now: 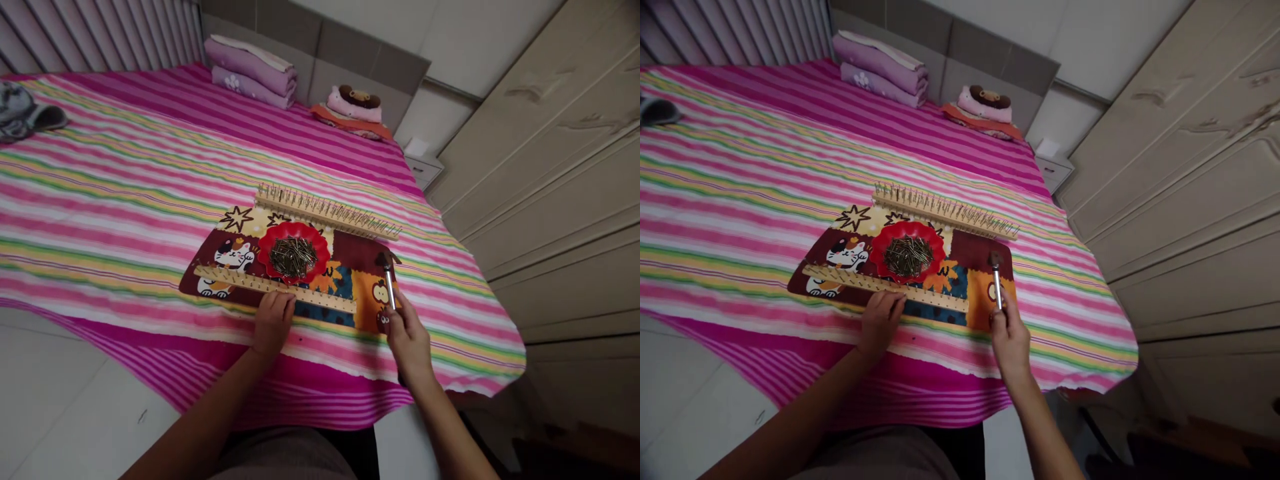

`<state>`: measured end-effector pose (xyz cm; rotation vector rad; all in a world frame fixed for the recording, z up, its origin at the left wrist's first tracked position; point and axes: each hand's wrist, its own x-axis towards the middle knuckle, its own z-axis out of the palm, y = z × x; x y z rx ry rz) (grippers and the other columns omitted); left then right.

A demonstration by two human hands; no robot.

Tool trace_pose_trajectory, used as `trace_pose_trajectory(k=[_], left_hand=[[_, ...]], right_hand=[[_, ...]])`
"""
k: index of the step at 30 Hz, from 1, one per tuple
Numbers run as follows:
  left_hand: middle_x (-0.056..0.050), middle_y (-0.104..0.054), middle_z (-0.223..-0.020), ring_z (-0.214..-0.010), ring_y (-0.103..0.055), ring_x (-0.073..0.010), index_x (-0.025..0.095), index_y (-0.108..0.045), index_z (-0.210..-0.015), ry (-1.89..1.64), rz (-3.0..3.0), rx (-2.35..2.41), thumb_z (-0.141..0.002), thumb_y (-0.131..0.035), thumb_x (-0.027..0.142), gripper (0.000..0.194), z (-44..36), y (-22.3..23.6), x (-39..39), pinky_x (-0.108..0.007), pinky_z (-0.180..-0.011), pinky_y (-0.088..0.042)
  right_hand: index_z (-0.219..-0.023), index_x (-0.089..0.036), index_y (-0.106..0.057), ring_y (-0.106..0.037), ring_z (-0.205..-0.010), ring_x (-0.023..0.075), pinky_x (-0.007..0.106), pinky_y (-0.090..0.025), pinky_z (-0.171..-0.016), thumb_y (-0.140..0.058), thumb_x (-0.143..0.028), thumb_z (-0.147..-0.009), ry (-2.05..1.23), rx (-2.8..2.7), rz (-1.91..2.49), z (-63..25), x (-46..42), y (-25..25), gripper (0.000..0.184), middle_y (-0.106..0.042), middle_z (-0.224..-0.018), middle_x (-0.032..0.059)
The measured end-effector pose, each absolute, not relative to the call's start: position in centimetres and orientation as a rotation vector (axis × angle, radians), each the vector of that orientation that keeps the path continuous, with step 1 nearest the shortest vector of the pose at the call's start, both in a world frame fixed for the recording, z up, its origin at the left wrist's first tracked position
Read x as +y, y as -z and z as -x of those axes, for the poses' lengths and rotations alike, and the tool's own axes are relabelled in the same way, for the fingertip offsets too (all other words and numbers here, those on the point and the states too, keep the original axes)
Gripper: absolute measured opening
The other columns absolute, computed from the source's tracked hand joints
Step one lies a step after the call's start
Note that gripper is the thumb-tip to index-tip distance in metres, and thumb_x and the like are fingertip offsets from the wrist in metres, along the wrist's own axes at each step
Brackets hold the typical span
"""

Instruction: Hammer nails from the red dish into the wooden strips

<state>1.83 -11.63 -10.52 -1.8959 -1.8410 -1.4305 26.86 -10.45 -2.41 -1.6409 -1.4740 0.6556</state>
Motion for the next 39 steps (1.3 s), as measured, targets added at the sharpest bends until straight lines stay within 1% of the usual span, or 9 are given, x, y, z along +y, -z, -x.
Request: trace_pose_trajectory(k=[4,8,15,19,22,29,35,37,39], left_hand=[[-0.003,-0.061,-0.076,-0.076,-0.055,-0.0172,0.02,-0.059,-0.087,1.456,1.905,-1.823,-0.088,-0.052,0.018,0.007,-1.6,10.5,-11.6,-0.03,-0.073,-0.047],[-0.004,-0.063,-0.083,-0.081,-0.059,-0.0172,0.021,-0.06,-0.094,1.491,1.957,-1.794,-0.088,-0.051,0.019,0.01,-1.2,10.4,-11.9,-0.032,-0.076,-0.049],[-0.005,-0.065,-0.087,-0.085,-0.06,-0.0176,0.023,-0.06,-0.098,1.465,2.017,-1.752,-0.088,-0.051,0.022,0.013,0.3,6.4,-12.2,-0.032,-0.081,-0.048],[-0.006,-0.066,-0.085,-0.083,-0.059,-0.0217,0.023,-0.064,-0.09,1.151,2.09,-1.877,-0.087,-0.049,0.029,0.017,2.1,3.7,-7.4,-0.036,-0.078,-0.046],[-0.007,-0.067,-0.086,-0.083,-0.059,-0.0253,0.022,-0.067,-0.086,0.793,2.24,-1.975,-0.079,-0.054,0.026,0.015,2.8,3.2,-2.9,-0.039,-0.078,-0.045],[-0.008,-0.061,-0.124,-0.111,-0.053,-0.0331,0.027,-0.067,-0.104,0.478,2.336,-2.053,-0.07,-0.062,0.021,0.034,1.4,4.4,1.2,-0.046,-0.085,-0.042],[-0.008,-0.068,-0.103,-0.096,-0.058,-0.0283,0.023,-0.069,-0.081,0.281,2.411,-1.991,-0.074,-0.059,0.028,0.013,2.3,3.5,0.6,-0.039,-0.079,-0.043],[-0.008,-0.069,-0.089,-0.087,-0.059,-0.0256,0.022,-0.067,-0.075,0.265,2.393,-2.034,-0.078,-0.056,0.033,0.016,2.9,2.9,1.2,-0.037,-0.075,-0.043],[-0.008,-0.068,-0.086,-0.082,-0.06,-0.0241,0.021,-0.068,-0.079,0.344,2.298,-2.099,-0.082,-0.049,0.032,0.022,3.2,2.4,2.2,-0.036,-0.075,-0.044]], right_hand=[[-0.13,-0.016,-0.056,-0.061,-0.085,0.0201,0.028,-0.046,-0.068,-0.044,-0.032,-0.085,-0.355,-1.547,1.968,-30.7,-5.9,5.0,0.05,-0.068,-0.098,0.0088],[-0.131,-0.015,-0.055,-0.059,-0.079,0.0182,0.026,-0.041,-0.065,-0.042,-0.022,-0.088,-0.246,-1.622,2.187,-31.9,-4.7,7.3,0.046,-0.066,-0.1,0.0097],[-0.131,-0.017,-0.055,-0.055,-0.073,0.0166,0.024,-0.035,-0.056,-0.041,-0.021,-0.09,-0.16,-1.651,2.138,-31.9,-5.0,8.7,0.044,-0.065,-0.093,0.0088],[-0.13,-0.017,-0.055,-0.055,-0.073,0.0176,0.025,-0.035,-0.056,-0.04,-0.022,-0.088,-0.131,-1.648,2.093,-32.1,-4.8,8.9,0.045,-0.065,-0.091,0.0088],[-0.13,-0.016,-0.055,-0.056,-0.076,0.0181,0.026,-0.036,-0.057,-0.039,-0.023,-0.088,-0.146,-1.635,2.085,-32.1,-4.8,8.9,0.045,-0.066,-0.093,0.0089],[-0.131,-0.016,-0.054,-0.057,-0.081,0.0194,0.027,-0.038,-0.061,-0.039,-0.024,-0.089,-0.159,-1.615,2.101,-32.2,-4.8,9.3,0.045,-0.066,-0.1,0.0099],[-0.131,-0.016,-0.054,-0.058,-0.084,0.0201,0.028,-0.039,-0.063,-0.041,-0.024,-0.088,-0.136,-1.614,2.121,-32.3,-4.8,9.5,0.045,-0.065,-0.105,0.0105],[-0.131,-0.015,-0.053,-0.058,-0.085,0.0208,0.028,-0.039,-0.063,-0.041,-0.024,-0.089,-0.152,-1.614,2.152,-32.2,-4.8,9.4,0.045,-0.065,-0.106,0.011],[-0.132,-0.015,-0.053,-0.058,-0.085,0.021,0.027,-0.038,-0.062,-0.04,-0.024,-0.089,-0.161,-1.614,2.179,-32.1,-4.8,9.2,0.045,-0.065,-0.106,0.0116]])
